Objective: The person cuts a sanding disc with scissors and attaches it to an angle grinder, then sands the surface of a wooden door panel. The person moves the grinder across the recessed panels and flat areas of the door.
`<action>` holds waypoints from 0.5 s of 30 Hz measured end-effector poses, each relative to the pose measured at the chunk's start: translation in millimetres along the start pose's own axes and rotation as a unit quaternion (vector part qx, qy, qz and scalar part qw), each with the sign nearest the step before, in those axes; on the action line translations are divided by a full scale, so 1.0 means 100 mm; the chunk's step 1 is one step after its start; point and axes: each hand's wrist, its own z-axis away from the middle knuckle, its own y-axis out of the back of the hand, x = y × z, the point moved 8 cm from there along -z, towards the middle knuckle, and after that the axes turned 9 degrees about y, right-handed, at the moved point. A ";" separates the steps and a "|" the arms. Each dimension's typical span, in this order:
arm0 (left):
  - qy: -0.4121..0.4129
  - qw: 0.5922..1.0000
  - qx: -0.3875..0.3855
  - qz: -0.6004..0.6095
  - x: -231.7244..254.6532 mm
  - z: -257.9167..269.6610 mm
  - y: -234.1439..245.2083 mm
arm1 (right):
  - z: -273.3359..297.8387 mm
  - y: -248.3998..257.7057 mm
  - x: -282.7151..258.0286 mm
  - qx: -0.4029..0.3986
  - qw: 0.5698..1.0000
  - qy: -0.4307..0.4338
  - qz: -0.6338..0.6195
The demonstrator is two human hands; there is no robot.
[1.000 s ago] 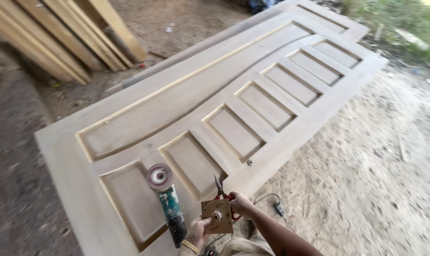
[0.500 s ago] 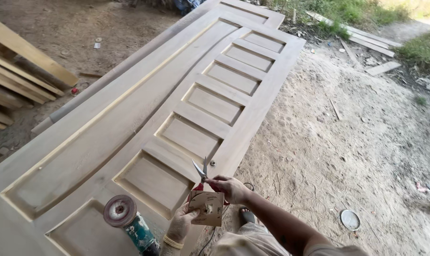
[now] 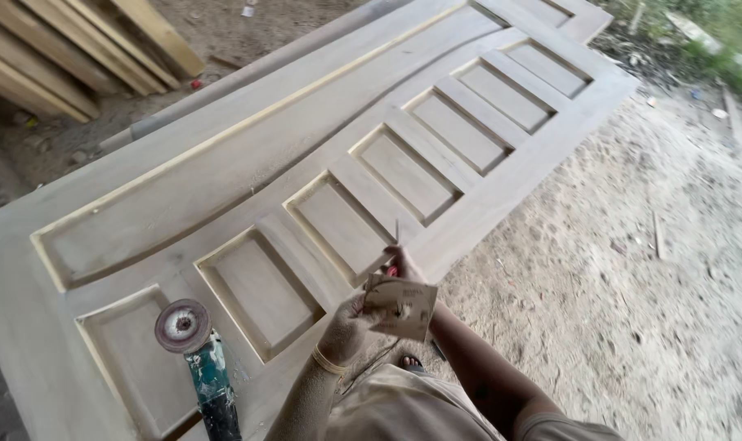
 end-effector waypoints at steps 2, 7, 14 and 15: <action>-0.017 0.991 0.120 0.051 0.26 -0.09 0.14 | -0.08 0.66 -0.42 0.150 0.926 0.345 -0.016; -0.218 0.931 0.291 -0.020 1.01 -0.10 0.39 | -0.56 0.94 -0.33 -0.080 0.787 0.040 -0.611; -0.228 0.840 0.452 -0.194 1.13 -0.02 0.33 | -0.44 1.14 -1.45 -0.178 0.760 0.195 -0.594; -0.220 0.831 0.467 -0.207 1.17 -0.01 0.34 | -0.48 1.13 -1.60 -0.179 0.764 0.217 -0.580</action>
